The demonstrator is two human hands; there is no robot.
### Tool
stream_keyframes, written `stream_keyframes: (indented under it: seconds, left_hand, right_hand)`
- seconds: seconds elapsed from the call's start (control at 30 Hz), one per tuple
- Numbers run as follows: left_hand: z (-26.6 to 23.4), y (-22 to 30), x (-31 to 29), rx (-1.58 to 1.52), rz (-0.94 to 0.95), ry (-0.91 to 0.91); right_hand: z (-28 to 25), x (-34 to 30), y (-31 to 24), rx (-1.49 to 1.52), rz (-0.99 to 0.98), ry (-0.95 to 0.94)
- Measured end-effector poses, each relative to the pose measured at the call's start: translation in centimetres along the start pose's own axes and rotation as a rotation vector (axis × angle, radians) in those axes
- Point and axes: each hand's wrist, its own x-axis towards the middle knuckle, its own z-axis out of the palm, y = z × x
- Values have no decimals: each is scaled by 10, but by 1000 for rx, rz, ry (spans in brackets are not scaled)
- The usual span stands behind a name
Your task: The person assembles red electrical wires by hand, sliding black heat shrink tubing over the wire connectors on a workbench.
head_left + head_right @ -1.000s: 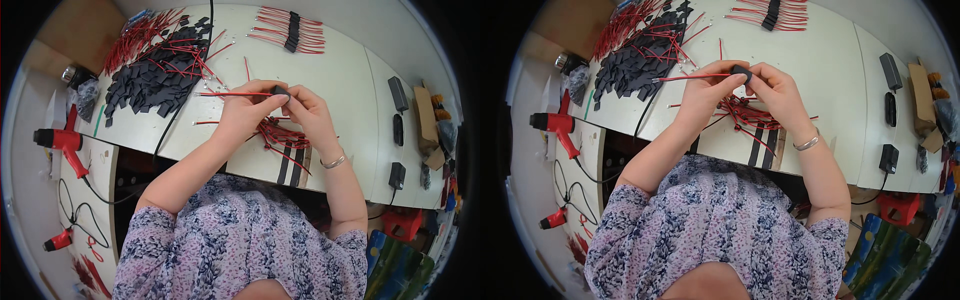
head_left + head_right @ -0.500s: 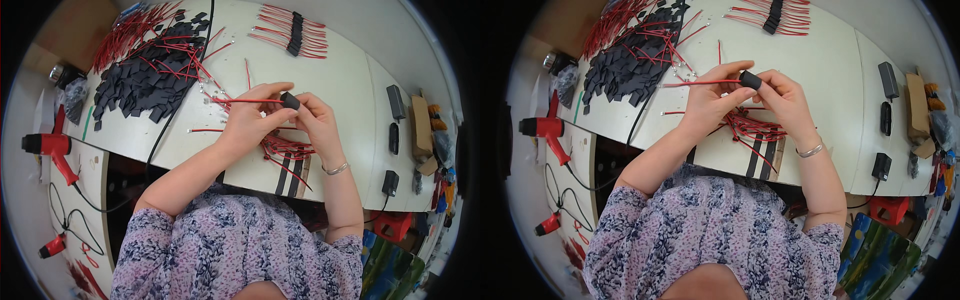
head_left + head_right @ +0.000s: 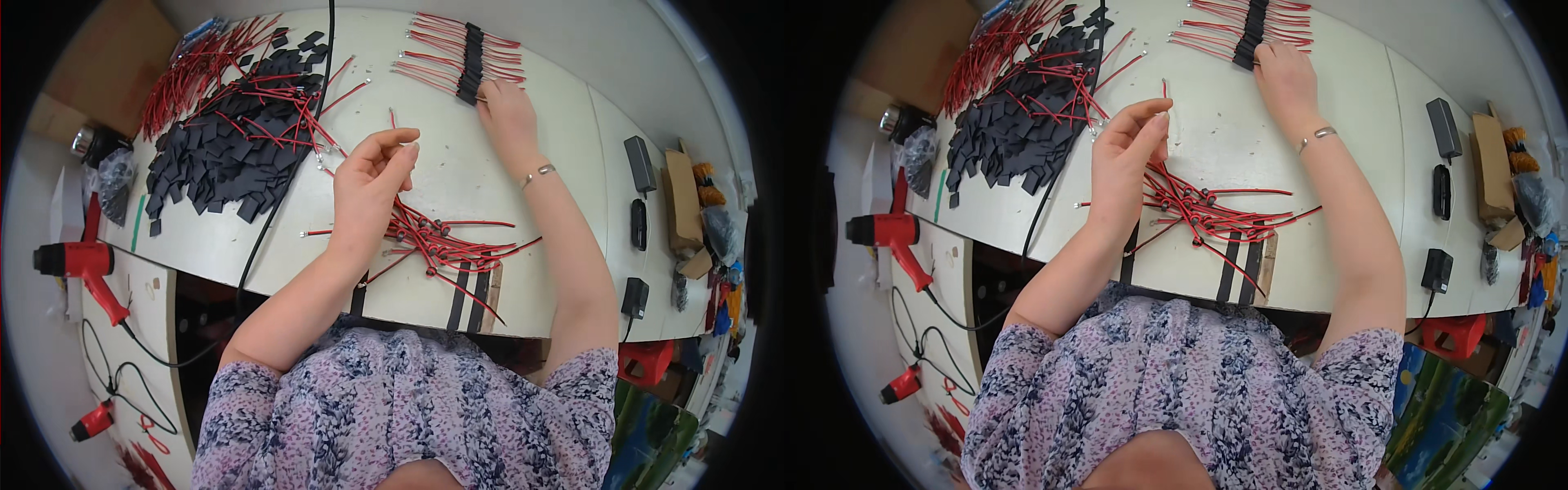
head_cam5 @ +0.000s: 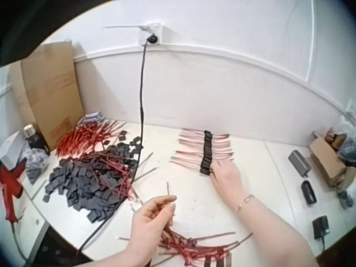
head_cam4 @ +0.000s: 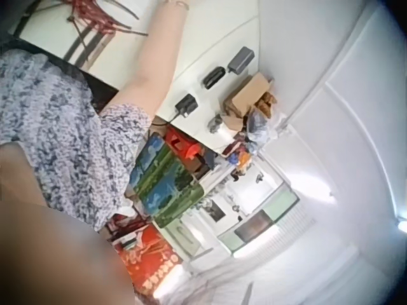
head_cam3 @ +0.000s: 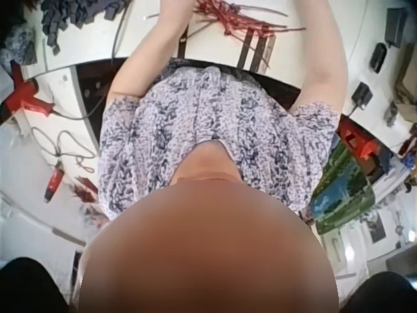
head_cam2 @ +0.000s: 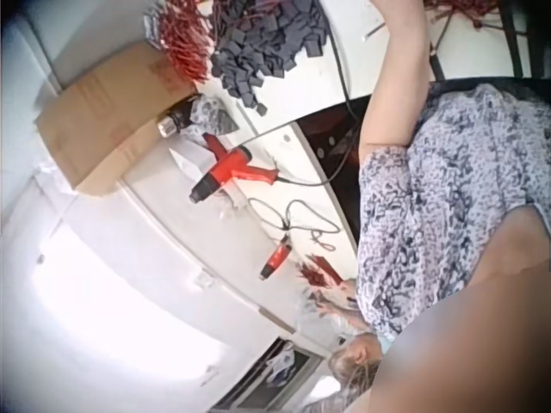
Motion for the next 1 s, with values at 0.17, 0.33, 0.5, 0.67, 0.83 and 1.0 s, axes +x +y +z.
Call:
stream_keyframes:
  seconds: [0.17,0.33,0.5,0.67,0.83,1.0]
  left_hand:
    - [-2,4,2,-77,95,62]
    - [-11,0,9,-167,222,110]
    - [-17,-7,15,-182,314,189]
    - [-15,-7,10,-147,300,200]
    - [-17,-4,4,-151,279,172]
    - [-57,22,-11,172,260,58]
  right_hand:
    - [-42,-9,-16,-24,-36,53]
    - [-89,-19,-100,595,245,-603]
    - [-66,3,-142,442,282,-811]
    - [-51,-14,-124,773,459,-757]
    - [-110,-34,-115,1018,422,-182]
    - [-158,-27,-113,1314,416,50]
